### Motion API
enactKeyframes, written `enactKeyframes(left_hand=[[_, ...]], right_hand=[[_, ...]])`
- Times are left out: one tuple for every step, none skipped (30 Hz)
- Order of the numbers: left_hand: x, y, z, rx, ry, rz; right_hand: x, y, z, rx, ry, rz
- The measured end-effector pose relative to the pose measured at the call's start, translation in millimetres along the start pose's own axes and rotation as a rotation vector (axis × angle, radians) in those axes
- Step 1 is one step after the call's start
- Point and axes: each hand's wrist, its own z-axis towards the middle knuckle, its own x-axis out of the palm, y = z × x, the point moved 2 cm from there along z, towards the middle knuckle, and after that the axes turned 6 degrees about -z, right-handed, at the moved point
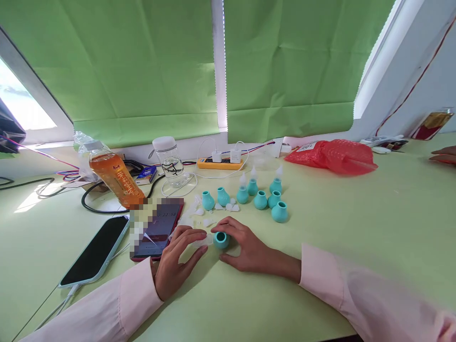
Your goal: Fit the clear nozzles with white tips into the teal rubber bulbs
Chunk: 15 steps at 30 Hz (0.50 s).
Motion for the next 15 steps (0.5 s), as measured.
enactKeyframes(left_hand=[[0.8,0.3,-1.5,-0.013,-0.032,-0.054],[1.6,0.9,-3.3,-0.037,-0.066,-0.113],[2.4,1.5,-5.2,-0.070,-0.098,-0.177],[3.1,2.1,-6.9,-0.109,-0.124,-0.242],[3.7,2.6,-8.2,-0.150,-0.140,-0.304],[4.2,2.8,-9.0,-0.187,-0.145,-0.356],[4.5,2.7,-9.1,-0.218,-0.144,-0.399],[4.6,2.6,-8.6,-0.246,-0.138,-0.431],[4.5,2.6,-7.7,-0.274,-0.135,-0.456],[4.2,2.9,-6.5,-0.305,-0.141,-0.480],[4.0,3.4,-5.3,-0.339,-0.154,-0.505],[4.0,4.2,-4.3,-0.376,-0.168,-0.534],[4.2,5.1,-3.5,-0.414,-0.176,-0.565],[4.4,6.0,-2.8,-0.446,-0.183,-0.593],[4.7,6.7,-2.4,-0.471,-0.184,-0.618]], right_hand=[[3.8,-2.0,-1.0,0.024,0.001,0.016],[6.8,-4.3,-2.0,0.053,-0.011,0.015],[8.9,-6.2,-3.0,0.078,-0.029,0.007],[10.3,-7.4,-3.9,0.093,-0.047,-0.002],[11.0,-7.4,-4.5,0.093,-0.063,-0.007],[11.2,-6.3,-4.9,0.078,-0.074,-0.009],[10.9,-4.4,-5.1,0.056,-0.080,-0.007],[10.1,-2.2,-5.2,0.036,-0.082,-0.001],[9.1,-0.1,-5.1,0.028,-0.083,0.009],[7.9,1.8,-5.1,0.033,-0.083,0.021],[6.9,3.2,-5.1,0.046,-0.076,0.036],[6.0,4.4,-5.1,0.061,-0.063,0.051],[5.4,5.2,-5.3,0.074,-0.049,0.063],[5.1,5.8,-5.6,0.084,-0.037,0.069],[5.1,6.1,-5.9,0.091,-0.030,0.070]])
